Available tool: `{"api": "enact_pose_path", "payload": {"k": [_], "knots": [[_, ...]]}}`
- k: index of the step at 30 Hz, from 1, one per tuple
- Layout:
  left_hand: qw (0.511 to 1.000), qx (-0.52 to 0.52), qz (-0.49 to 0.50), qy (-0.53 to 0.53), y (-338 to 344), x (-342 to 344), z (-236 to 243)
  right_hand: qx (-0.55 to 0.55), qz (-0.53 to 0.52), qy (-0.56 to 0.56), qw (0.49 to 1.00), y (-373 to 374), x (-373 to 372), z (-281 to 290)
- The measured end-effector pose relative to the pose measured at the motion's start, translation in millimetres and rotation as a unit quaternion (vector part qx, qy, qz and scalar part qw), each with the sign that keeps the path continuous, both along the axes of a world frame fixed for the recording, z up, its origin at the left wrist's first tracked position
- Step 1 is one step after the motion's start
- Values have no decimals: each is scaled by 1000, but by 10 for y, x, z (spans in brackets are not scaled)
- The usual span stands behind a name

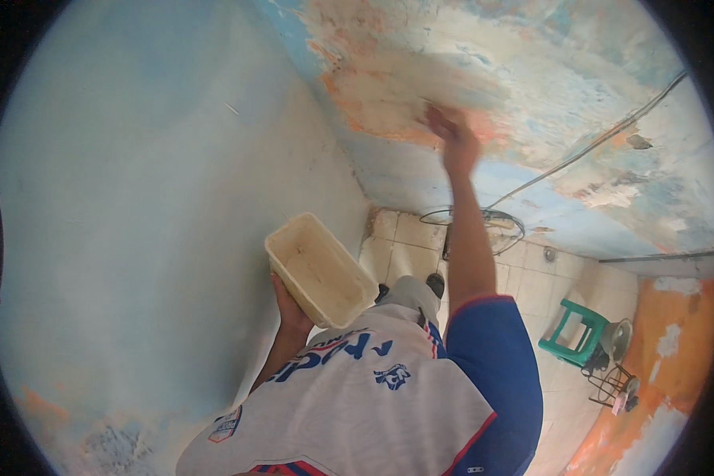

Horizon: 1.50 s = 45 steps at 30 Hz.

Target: The person applies putty to a wall and ceiling. They use a putty knife to scoop the material from a container and spread it across the surface with repeated strokes.

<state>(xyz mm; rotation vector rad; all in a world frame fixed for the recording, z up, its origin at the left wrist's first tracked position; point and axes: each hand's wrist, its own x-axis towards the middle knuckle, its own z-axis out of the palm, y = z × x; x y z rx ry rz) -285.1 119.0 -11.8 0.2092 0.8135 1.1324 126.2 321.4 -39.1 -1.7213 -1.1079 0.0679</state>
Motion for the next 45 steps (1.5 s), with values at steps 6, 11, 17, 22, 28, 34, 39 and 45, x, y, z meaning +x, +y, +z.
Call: {"api": "enact_pose_path", "payload": {"k": [6, 11, 17, 22, 28, 34, 39, 45], "knots": [[1000, 9, -21, -4, 67, 42, -78, -108, 176, 66, 976, -570, -291, -239], [999, 26, -30, -5, 205, 55, -74, -24, 163, -8, 986, 584, -1494, -270], [1000, -1, -13, 13, 149, 7, -35, -15, 10, 22, 1000, 360, -975, -121], [999, 21, -39, -29, 186, 61, -112, -1, 150, -44, 988, 155, -1433, -405], [999, 5, -28, -18, 159, 83, -181, -2, 55, -14, 998, 846, -1198, -92], [999, 24, -18, -25, 155, 65, -287, -85, 112, 35, 989, 122, -1231, -445], [999, 4, -31, -13, 200, 102, -182, -120, 153, -81, 978, 643, -1470, -711], [1000, -5, -10, -4, 163, 116, -240, -23, -5, -7, 1000, -82, 86, -999]]}}
